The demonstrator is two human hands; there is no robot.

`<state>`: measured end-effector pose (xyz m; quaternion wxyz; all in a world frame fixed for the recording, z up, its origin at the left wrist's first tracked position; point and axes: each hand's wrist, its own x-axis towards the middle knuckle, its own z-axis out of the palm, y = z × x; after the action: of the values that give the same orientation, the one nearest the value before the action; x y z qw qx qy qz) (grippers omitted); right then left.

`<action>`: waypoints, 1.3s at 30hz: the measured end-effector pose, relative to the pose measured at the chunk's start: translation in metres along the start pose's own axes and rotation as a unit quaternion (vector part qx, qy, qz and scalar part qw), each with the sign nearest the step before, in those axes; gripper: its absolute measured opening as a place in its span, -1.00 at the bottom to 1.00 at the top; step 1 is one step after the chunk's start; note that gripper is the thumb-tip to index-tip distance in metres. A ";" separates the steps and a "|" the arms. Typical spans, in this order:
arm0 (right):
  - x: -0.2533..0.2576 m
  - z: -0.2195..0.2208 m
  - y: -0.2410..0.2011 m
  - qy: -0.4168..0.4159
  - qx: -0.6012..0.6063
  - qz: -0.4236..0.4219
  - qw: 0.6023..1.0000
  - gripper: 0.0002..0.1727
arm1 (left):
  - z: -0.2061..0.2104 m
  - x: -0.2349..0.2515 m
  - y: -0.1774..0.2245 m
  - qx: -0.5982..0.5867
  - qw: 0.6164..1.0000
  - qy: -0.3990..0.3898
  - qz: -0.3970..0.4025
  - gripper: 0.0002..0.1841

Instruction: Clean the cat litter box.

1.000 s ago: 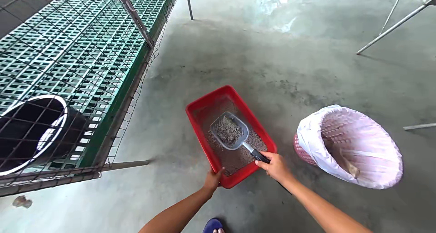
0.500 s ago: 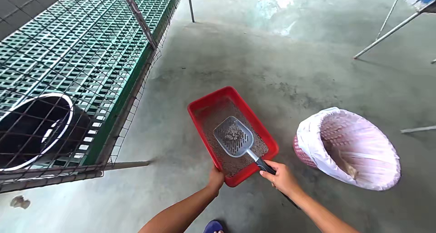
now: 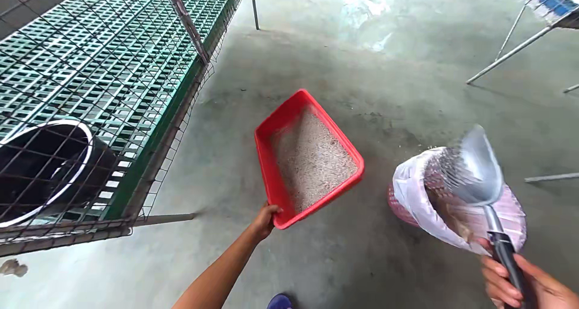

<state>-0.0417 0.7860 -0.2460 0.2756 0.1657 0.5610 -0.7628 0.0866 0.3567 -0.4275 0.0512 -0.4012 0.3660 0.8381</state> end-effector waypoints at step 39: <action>0.116 0.260 0.168 -0.205 -0.910 0.038 0.358 -0.42 | -0.086 0.070 0.037 0.340 0.881 0.282 0.172 -0.56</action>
<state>-0.0165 0.4760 -0.3577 0.3934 -0.3265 0.8325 0.2136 0.0802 0.2593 -0.4913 -0.0657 -0.5094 0.6906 0.5092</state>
